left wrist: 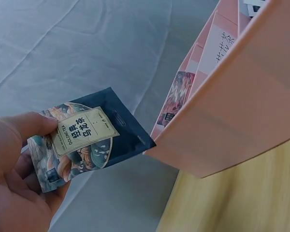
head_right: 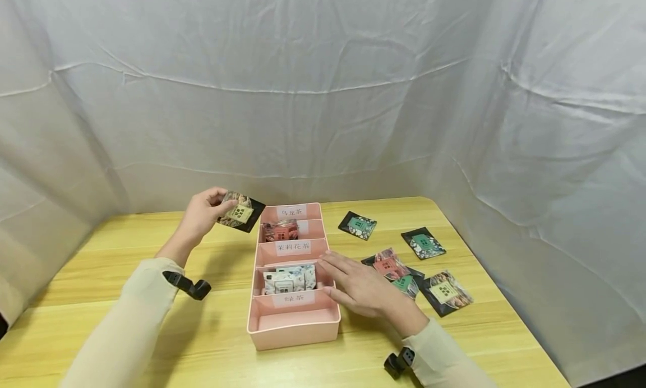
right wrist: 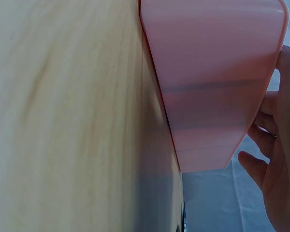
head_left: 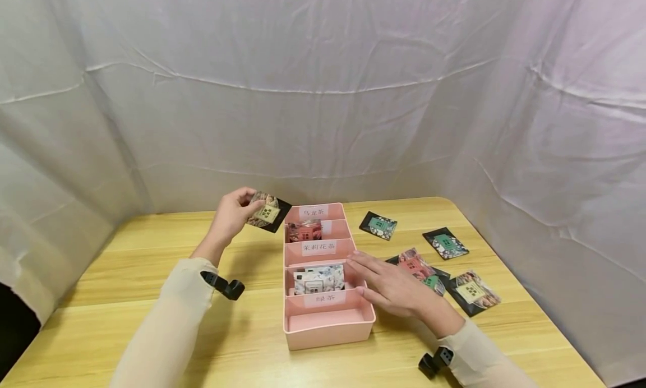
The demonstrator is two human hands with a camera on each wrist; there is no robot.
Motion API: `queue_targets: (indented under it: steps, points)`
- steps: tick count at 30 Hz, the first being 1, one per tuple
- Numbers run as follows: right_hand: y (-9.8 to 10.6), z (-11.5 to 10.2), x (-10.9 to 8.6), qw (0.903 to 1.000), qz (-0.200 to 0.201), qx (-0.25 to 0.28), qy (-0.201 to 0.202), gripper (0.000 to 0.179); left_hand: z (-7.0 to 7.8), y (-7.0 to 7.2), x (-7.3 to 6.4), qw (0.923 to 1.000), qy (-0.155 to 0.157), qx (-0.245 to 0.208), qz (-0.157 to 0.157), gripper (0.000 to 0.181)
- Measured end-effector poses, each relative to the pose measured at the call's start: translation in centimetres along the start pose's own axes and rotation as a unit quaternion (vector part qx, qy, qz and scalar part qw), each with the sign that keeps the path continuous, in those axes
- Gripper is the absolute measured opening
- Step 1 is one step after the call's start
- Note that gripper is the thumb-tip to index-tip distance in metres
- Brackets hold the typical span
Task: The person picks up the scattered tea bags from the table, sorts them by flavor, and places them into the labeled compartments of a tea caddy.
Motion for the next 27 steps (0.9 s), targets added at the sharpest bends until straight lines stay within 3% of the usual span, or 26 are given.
queue_targets:
  steps: [15, 27]
  points:
    - [0.0, -0.2, 0.1, 1.0, 0.0, 0.004, -0.001, 0.059, 1.2, -1.8, 2.8, 0.9997, 0.02, -0.002, -0.012, 0.024]
    - [0.0, 0.0, 0.0, 1.0, 0.004, 0.006, 0.003, 0.059, 2.0, -3.6, 4.7, 0.9995, 0.007, 0.026, -0.017, 0.028]
Point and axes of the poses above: each hand's wrist, its own x-axis towards the middle knuckle, its own y-axis out of the back of the hand, z = x × y, the point moved 1 cm from there along x, towards the middle knuckle, and after that the axes turned 2 degrees about x, right-handed, at the moved point
